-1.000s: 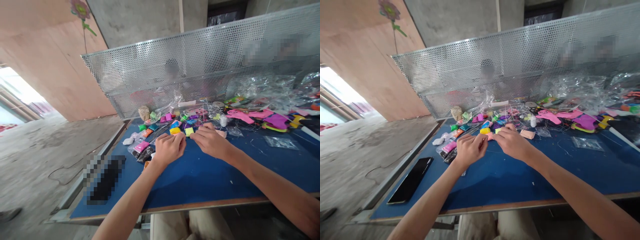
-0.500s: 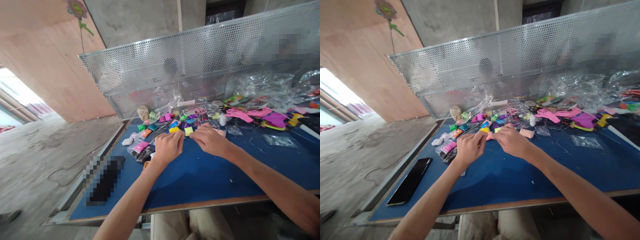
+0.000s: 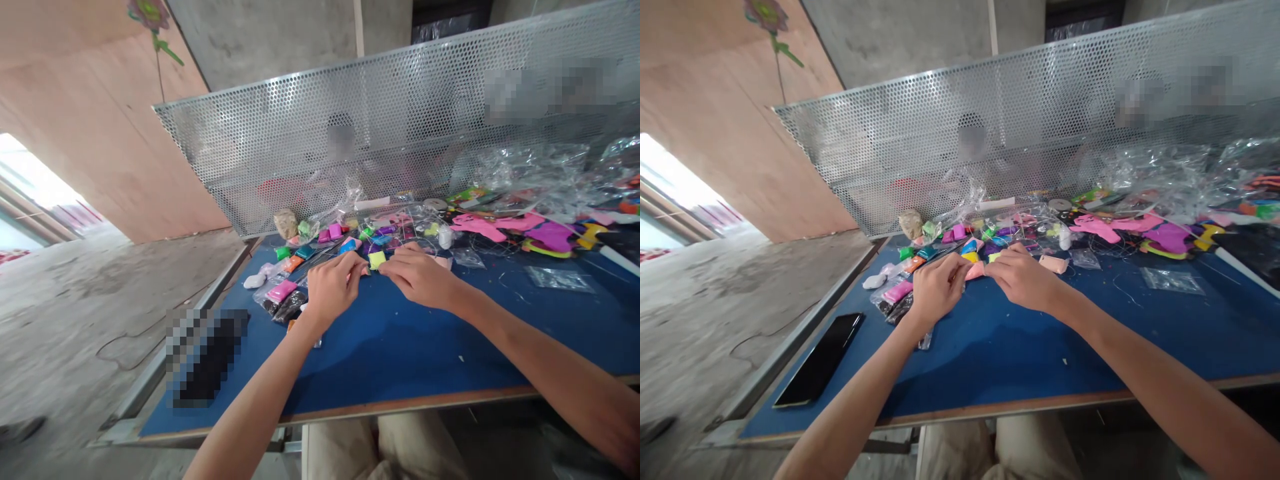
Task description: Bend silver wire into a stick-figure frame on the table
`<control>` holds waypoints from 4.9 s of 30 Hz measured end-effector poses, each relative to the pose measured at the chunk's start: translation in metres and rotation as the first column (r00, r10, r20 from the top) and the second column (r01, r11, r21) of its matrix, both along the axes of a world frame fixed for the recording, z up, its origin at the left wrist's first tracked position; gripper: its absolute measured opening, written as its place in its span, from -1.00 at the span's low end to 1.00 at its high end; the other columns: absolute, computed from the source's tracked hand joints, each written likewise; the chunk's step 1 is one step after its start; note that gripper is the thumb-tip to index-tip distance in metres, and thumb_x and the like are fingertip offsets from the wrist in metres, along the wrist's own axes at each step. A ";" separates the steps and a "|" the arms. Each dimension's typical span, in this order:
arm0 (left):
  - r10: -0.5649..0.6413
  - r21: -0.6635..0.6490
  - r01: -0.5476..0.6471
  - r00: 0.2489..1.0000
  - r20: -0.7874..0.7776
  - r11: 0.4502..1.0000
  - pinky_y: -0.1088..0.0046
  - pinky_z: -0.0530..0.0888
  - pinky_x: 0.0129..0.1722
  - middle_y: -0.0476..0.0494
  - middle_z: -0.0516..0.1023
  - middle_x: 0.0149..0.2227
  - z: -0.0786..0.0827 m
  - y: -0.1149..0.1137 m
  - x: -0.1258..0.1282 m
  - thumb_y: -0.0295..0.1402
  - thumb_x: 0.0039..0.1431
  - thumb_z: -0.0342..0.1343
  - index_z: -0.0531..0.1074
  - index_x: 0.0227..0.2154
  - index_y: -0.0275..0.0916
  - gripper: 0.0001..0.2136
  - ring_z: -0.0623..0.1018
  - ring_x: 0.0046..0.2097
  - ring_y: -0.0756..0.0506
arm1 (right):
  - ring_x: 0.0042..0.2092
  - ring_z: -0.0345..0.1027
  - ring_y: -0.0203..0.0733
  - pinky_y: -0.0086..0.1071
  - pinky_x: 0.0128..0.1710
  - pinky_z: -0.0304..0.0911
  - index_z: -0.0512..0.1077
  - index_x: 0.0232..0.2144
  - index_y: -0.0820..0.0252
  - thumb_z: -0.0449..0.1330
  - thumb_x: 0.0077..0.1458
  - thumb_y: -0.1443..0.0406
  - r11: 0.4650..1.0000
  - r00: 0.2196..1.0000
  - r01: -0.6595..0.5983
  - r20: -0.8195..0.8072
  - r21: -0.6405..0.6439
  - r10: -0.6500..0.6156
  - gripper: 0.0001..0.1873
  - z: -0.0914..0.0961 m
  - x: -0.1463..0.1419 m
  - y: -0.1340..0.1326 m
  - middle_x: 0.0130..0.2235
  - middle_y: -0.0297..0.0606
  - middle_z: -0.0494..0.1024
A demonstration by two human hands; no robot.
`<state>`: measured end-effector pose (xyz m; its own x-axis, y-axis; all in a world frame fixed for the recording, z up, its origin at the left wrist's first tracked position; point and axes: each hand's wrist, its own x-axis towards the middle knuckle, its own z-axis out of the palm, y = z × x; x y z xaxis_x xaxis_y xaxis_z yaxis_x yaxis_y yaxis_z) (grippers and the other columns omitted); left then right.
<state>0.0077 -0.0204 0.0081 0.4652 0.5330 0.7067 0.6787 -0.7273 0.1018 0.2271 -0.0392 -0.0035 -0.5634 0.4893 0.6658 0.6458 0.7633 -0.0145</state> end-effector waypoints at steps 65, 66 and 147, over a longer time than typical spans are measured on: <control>-0.028 0.176 0.023 0.999 0.025 0.984 0.39 0.28 -0.27 -0.07 0.55 -0.39 0.004 0.006 -0.005 -0.33 0.33 0.03 0.53 -0.22 -0.13 -0.84 0.50 -0.34 -0.03 | -0.47 0.26 -0.23 -0.22 -0.16 0.03 0.19 0.29 0.21 -0.04 0.36 0.33 0.972 0.967 0.231 -0.118 0.043 -0.225 -0.51 -0.011 -0.024 -0.003 -0.51 -0.33 0.50; -0.038 0.119 0.029 0.997 0.074 0.993 0.40 0.30 -0.28 -0.09 0.55 -0.38 0.004 0.005 -0.004 -0.32 0.34 0.03 0.53 -0.21 -0.15 -0.83 0.49 -0.34 -0.02 | -0.45 0.29 -0.22 -0.21 -0.14 0.06 0.19 0.29 0.21 -0.03 0.35 0.34 0.972 0.964 0.233 -0.134 0.026 -0.227 -0.51 -0.011 -0.024 -0.003 -0.49 -0.32 0.52; -0.281 -0.232 0.300 0.953 0.111 0.925 0.50 0.41 -0.16 -0.14 0.59 -0.12 -0.001 0.013 -0.020 -0.35 0.30 0.04 0.57 -0.17 -0.09 -0.80 0.56 -0.09 -0.08 | -0.69 0.24 -0.32 -0.43 -0.65 0.12 0.61 -0.24 0.23 0.13 0.24 0.06 0.833 0.774 -0.150 -0.587 -0.533 -0.236 -0.60 -0.009 -0.008 -0.004 -0.70 -0.35 0.44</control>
